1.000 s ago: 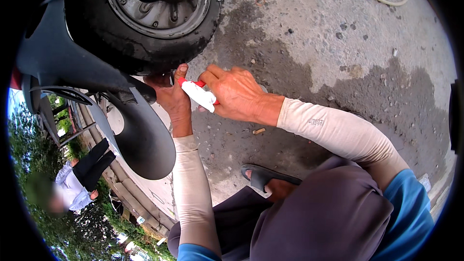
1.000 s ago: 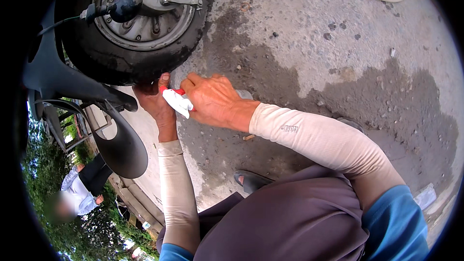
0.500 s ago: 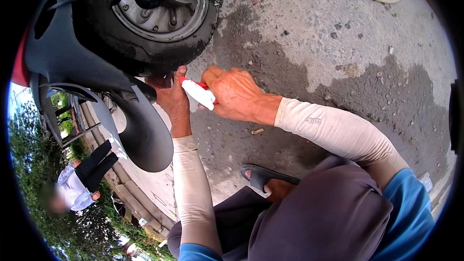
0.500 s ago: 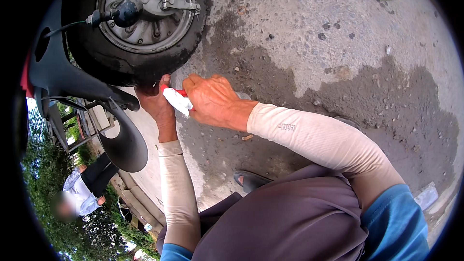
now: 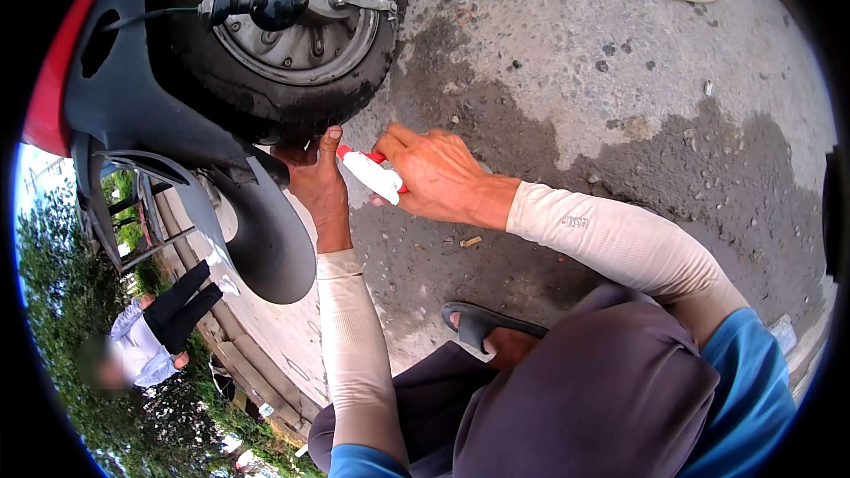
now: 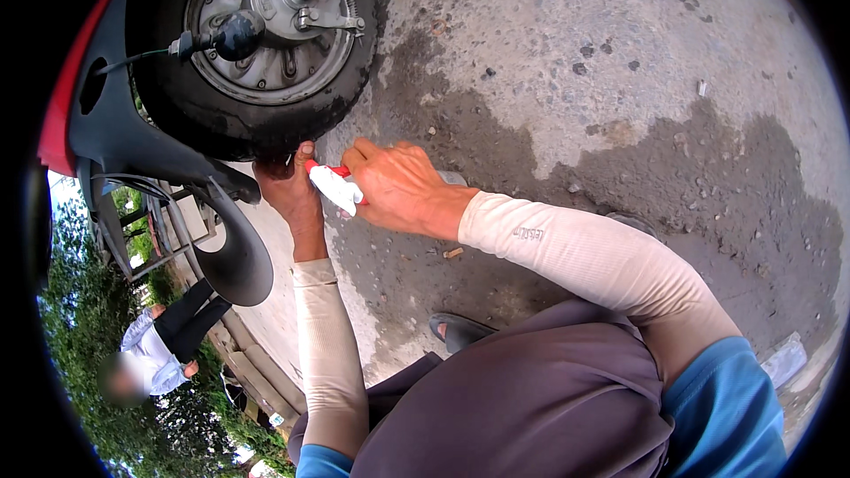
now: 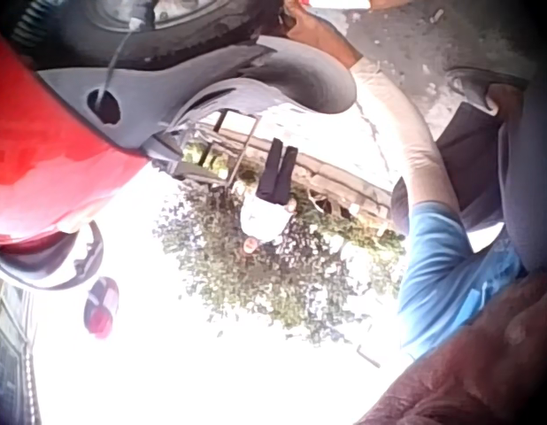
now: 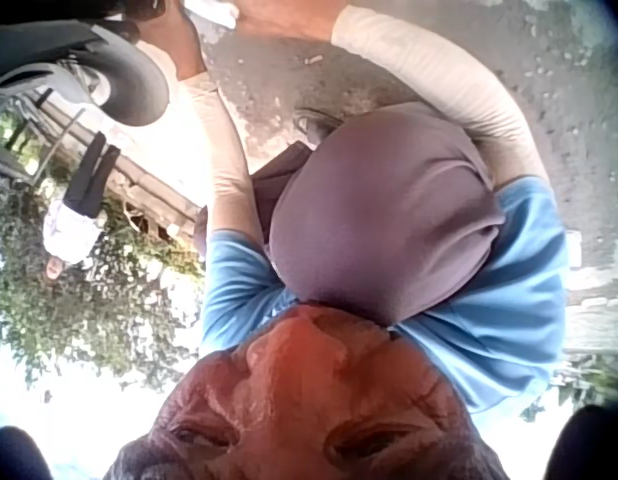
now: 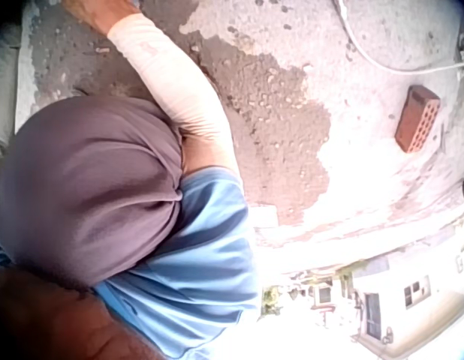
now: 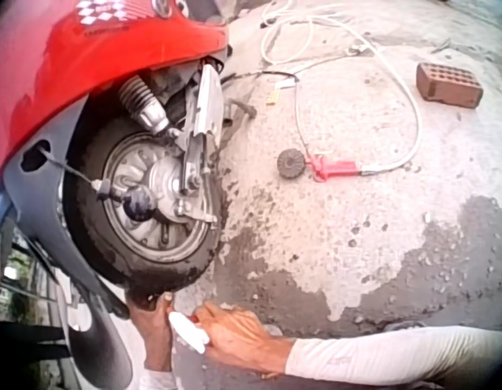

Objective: The person walks to a red scooter and squats down to work on the rear tire. They use a spray bottle to apply liquid to the tire tread and then use their fingers to probe the tire surface, likely checking for punctures or leaks.

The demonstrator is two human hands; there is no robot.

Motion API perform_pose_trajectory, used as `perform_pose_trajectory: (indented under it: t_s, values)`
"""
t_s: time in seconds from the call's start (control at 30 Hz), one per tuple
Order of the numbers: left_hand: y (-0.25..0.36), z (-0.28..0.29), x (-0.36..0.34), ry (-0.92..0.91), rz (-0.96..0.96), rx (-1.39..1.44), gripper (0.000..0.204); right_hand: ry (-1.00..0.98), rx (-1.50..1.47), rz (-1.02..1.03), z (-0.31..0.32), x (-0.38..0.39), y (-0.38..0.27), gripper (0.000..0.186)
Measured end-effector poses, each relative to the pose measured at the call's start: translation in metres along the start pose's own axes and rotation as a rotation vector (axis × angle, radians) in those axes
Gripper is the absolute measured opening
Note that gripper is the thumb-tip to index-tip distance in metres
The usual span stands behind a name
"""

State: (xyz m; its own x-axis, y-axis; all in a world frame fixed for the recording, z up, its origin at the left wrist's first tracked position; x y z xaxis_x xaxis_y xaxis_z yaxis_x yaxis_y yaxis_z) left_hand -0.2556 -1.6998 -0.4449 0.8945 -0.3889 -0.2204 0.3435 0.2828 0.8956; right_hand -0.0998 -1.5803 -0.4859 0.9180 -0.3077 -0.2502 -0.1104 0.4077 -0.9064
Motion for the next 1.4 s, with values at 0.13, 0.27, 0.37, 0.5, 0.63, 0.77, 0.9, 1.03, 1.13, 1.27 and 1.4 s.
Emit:
perform_pose_trajectory:
  t_s: [0.13, 0.27, 0.37, 0.5, 0.63, 0.77, 0.9, 1.03, 1.13, 1.27, 1.4]
  values:
    - [0.002, 0.0, 0.001, -0.009, 0.004, -0.023, 0.064, -0.006, 0.0, -0.008, 0.003, 0.0, -0.001, 0.051]
    - [0.005, 0.003, -0.001, -0.044, 0.014, -0.049, 0.065, -0.015, -0.001, -0.008, 0.002, 0.001, -0.002, 0.051]
    - [0.012, 0.008, -0.007, -0.133, 0.025, -0.172, 0.066, -0.011, -0.011, -0.004, 0.002, 0.004, 0.001, 0.05]
    - [0.008, 0.022, -0.012, -0.206, 0.021, -0.294, 0.069, -0.01, -0.047, -0.01, 0.006, 0.004, 0.001, 0.05]
    - [0.009, 0.012, -0.007, -0.219, 0.043, -0.206, 0.069, -0.016, -0.042, -0.022, 0.01, 0.007, 0.004, 0.05]
    - [0.007, 0.014, -0.006, -0.151, 0.038, -0.082, 0.069, -0.02, -0.059, -0.026, 0.013, 0.006, 0.003, 0.051]
    - [0.004, 0.01, 0.001, -0.079, 0.019, -0.006, 0.067, -0.036, -0.072, -0.033, 0.014, 0.006, 0.003, 0.052]
    - [0.016, 0.003, 0.004, -0.083, 0.024, -0.059, 0.067, -0.049, -0.079, -0.065, 0.013, 0.006, 0.004, 0.053]
    - [0.018, 0.009, 0.004, -0.147, 0.092, -0.136, 0.068, -0.016, -0.123, -0.061, 0.014, 0.008, 0.004, 0.048]
    - [0.016, 0.011, 0.003, -0.136, 0.084, -0.115, 0.07, -0.017, -0.095, -0.05, 0.017, 0.01, 0.005, 0.049]
    - [0.007, 0.01, 0.001, -0.117, 0.032, 0.016, 0.071, -0.018, -0.113, -0.073, 0.024, 0.012, 0.01, 0.05]
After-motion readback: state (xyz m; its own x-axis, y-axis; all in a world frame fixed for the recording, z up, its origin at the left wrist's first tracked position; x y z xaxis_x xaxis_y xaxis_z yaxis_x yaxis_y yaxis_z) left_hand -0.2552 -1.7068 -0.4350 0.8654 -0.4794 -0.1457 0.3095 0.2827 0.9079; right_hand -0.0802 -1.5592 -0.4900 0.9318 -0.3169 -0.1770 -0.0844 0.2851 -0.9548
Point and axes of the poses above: each hand's wrist, its own x-axis away from the middle knuckle, its own z-axis out of the back of the hand, y = z × x, the point moved 5 cm from there along -x, towards the middle knuckle, and after that the axes turned 3 degrees about z, right-handed, at the moved point
